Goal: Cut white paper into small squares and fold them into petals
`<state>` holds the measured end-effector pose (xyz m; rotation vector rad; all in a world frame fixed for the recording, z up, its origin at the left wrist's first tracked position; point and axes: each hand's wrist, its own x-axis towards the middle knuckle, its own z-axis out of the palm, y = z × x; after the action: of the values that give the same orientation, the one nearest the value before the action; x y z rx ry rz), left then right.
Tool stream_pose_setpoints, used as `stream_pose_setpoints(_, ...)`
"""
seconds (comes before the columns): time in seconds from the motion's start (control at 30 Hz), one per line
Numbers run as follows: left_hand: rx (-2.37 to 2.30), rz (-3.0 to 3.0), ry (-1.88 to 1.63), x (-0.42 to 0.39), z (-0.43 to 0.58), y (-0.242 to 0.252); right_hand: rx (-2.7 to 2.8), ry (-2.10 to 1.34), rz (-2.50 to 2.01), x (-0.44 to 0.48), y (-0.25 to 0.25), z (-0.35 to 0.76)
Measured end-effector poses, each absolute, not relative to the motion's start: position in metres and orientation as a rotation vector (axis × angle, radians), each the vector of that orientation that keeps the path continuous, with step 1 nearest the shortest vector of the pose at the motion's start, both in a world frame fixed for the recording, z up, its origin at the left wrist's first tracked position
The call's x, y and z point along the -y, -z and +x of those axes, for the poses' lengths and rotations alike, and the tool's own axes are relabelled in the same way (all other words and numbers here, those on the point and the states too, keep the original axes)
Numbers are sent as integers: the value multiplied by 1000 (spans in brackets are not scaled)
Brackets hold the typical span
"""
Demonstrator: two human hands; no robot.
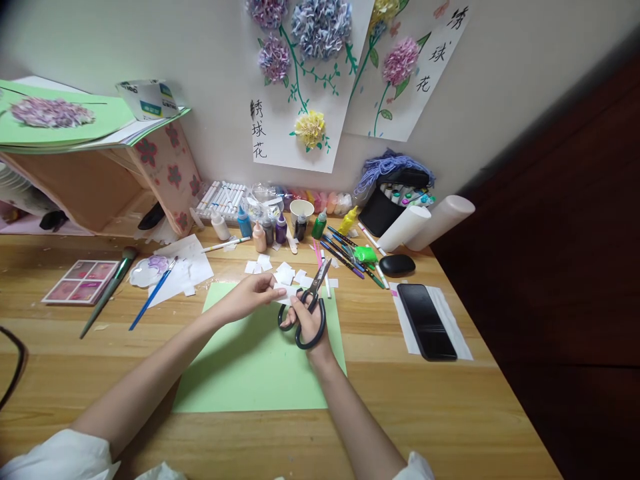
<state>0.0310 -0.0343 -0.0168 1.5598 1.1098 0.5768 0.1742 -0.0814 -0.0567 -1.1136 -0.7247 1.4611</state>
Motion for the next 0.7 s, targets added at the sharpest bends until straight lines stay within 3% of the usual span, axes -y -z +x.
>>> stream_pose_setpoints(0.17,-1057,1563,-621,31,26,9,746,-1464,-1147,78,55,178)
stream_pose_setpoints(0.47,-1384,1606,-935,23,14,3,1089,-1898,-1045,101,61,168)
stream_pose_setpoints(0.7,-1468,1674,-963,27,22,10,1183,-1891,-1034,107,62,165)
